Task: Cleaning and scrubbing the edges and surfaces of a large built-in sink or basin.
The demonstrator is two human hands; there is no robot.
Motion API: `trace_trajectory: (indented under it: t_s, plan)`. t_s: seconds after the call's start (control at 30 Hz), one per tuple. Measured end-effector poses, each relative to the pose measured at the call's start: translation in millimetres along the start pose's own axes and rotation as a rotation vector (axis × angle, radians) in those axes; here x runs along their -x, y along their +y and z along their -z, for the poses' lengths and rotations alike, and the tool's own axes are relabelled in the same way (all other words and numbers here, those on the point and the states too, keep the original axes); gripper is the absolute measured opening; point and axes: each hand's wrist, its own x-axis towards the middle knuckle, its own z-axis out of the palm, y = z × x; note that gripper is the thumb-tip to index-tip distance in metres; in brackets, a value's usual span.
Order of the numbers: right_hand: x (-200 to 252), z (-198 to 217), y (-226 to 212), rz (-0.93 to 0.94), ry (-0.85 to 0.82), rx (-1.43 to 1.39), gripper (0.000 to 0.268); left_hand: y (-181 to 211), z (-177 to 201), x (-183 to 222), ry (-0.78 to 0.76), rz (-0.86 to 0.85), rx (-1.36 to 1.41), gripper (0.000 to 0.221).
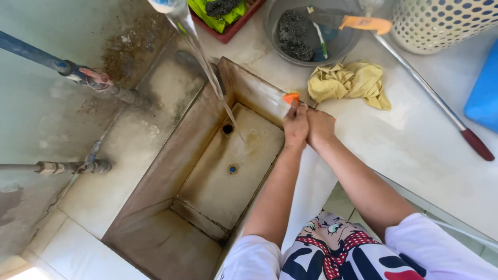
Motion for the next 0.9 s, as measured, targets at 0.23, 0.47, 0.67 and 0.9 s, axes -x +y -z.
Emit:
trace_trajectory:
  t_s: [0.23, 0.47, 0.67, 0.9]
  plan:
    - [-77, -8, -41, 0.212, 0.006, -0.07, 0.019, 5, 44, -90, 0.177, -0.107, -0.119, 0.037]
    - [-13, 20, 1, 0.164, -0.001, -0.005, 0.022, -17, 0, -23, 0.159, 0.003, -0.229, 0.05]
    - [34, 38, 34, 0.18, 0.083, 0.009, 0.018, -3, -42, 38, 0.1, 0.057, -0.199, 0.045]
    - [-3, 10, 14, 0.161, 0.104, 0.05, 0.012, 18, -17, 6, 0.076, 0.074, 0.099, 0.04]
